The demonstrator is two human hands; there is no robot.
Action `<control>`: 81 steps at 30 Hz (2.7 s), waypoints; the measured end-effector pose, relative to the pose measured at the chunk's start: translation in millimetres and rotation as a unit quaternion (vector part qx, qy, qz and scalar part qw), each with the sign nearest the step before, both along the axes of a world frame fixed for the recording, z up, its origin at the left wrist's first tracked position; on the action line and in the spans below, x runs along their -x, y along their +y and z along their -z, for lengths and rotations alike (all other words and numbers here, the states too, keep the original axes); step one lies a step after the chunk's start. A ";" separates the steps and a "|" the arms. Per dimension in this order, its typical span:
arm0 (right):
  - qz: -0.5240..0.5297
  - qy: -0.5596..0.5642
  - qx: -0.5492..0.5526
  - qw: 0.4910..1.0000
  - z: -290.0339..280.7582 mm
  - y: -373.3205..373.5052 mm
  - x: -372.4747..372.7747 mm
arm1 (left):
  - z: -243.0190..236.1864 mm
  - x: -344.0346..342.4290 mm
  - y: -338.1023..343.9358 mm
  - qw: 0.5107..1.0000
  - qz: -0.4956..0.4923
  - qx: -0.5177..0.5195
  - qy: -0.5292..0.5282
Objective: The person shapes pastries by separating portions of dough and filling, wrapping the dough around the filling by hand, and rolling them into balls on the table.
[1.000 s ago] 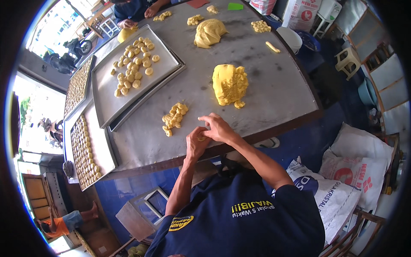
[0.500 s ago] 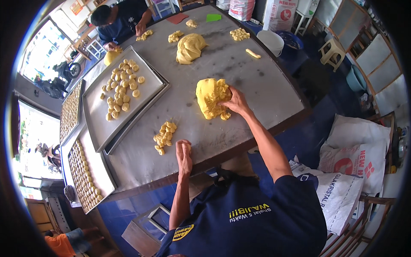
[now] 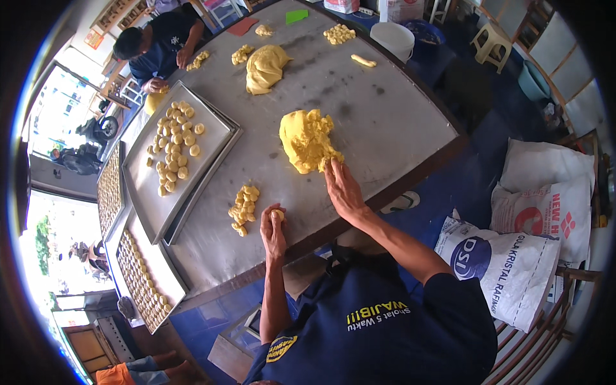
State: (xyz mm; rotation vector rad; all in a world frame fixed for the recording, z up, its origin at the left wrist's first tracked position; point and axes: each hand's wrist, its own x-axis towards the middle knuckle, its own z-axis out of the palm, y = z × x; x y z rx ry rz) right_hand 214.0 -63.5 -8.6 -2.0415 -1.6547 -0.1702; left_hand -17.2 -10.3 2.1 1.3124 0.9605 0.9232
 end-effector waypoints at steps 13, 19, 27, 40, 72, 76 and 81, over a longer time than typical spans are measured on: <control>-0.021 0.227 0.053 0.972 -35.3 18.8 -32.0 | -0.2 18.0 7.2 0.890 -0.039 -0.298 0.344; -0.017 0.108 -0.079 0.991 -24.6 23.6 -68.6 | -21.9 2.2 43.2 0.875 0.023 -0.323 0.359; -0.054 0.289 0.060 0.954 -25.5 34.7 -59.2 | 6.8 -15.1 83.0 0.826 -0.038 -0.369 0.424; -0.050 0.135 -0.003 0.990 -20.9 17.1 -39.0 | -62.6 97.3 51.7 0.880 -0.253 -0.264 0.304; -0.108 0.050 0.043 0.992 -15.8 13.8 -66.0 | -26.5 31.2 7.7 0.771 -0.014 -0.423 0.475; -0.060 0.084 0.035 0.994 -8.1 19.1 -74.3 | -27.9 4.0 53.2 0.756 -0.053 -0.445 0.478; -0.036 0.053 0.051 0.997 3.9 -12.0 -54.1 | 8.4 -2.4 67.3 0.753 0.029 -0.481 0.449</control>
